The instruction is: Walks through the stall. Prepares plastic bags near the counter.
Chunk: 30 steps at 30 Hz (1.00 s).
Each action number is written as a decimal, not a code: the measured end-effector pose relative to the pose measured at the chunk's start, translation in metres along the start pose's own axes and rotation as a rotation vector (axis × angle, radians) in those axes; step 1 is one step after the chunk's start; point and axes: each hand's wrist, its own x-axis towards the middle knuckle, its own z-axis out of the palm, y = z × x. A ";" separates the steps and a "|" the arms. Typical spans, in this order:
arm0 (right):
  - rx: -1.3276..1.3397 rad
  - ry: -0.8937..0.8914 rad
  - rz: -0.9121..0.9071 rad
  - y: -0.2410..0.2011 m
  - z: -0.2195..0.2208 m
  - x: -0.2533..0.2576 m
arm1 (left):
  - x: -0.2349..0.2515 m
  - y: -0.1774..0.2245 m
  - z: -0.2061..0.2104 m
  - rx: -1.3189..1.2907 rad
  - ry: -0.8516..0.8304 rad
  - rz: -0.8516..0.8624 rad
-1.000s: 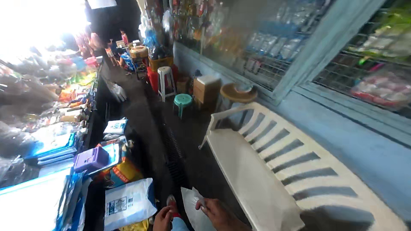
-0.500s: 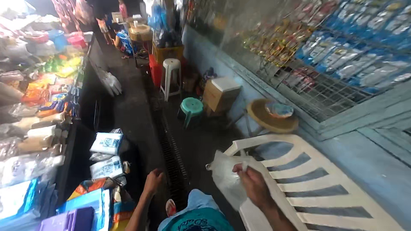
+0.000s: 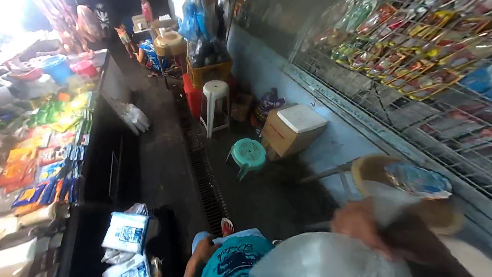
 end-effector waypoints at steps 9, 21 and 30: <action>0.280 -0.325 0.324 0.183 -0.127 0.275 | 0.163 0.006 -0.238 -0.121 0.255 -0.064; 0.006 -0.101 0.331 0.261 -0.250 0.595 | 0.286 -0.024 -0.577 0.004 0.167 -0.371; -0.485 -0.496 0.401 0.364 -0.332 0.851 | 0.432 -0.025 -0.789 -0.160 0.423 -0.333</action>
